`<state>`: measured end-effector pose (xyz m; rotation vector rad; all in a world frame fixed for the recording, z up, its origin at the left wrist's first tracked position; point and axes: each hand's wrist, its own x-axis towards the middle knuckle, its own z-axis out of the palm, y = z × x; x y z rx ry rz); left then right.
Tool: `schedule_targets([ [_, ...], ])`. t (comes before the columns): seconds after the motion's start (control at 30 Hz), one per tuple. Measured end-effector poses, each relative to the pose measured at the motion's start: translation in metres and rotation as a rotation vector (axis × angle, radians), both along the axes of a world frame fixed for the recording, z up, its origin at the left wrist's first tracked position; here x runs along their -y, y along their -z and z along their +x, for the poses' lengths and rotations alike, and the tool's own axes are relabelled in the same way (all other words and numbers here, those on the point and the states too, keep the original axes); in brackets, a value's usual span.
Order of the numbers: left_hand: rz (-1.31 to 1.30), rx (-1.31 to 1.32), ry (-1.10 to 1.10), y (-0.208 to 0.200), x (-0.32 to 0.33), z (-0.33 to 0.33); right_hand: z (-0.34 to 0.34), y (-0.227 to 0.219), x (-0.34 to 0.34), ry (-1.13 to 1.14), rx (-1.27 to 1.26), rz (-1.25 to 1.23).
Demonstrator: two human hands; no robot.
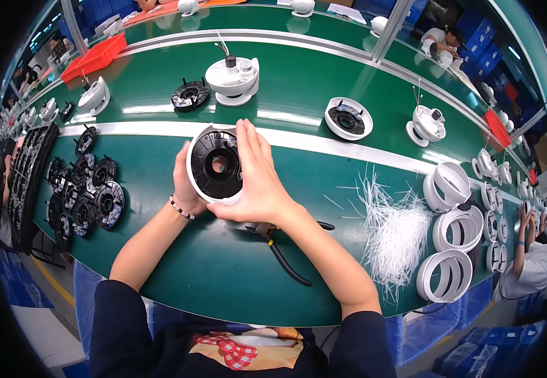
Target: Assembling components of CCTV cameras on a factory production line.
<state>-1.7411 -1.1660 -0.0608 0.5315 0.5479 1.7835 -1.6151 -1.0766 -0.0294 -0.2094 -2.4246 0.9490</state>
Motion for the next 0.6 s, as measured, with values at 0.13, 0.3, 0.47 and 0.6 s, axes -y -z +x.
schedule_targets([
  [0.13,-0.037,-0.037,0.002,-0.002,0.006,-0.005,-0.010,0.001,0.009,0.063,0.033,0.112],
  [0.3,-0.026,-0.011,0.030,0.000,0.012,-0.016,-0.019,-0.001,0.018,0.142,0.097,0.059],
  [0.47,-0.068,0.061,0.102,0.000,0.019,-0.032,-0.024,-0.006,0.011,-0.047,0.111,0.084],
  [0.6,-0.002,-0.051,0.100,0.001,0.027,-0.044,-0.035,0.011,0.018,-0.009,-0.036,0.137],
])
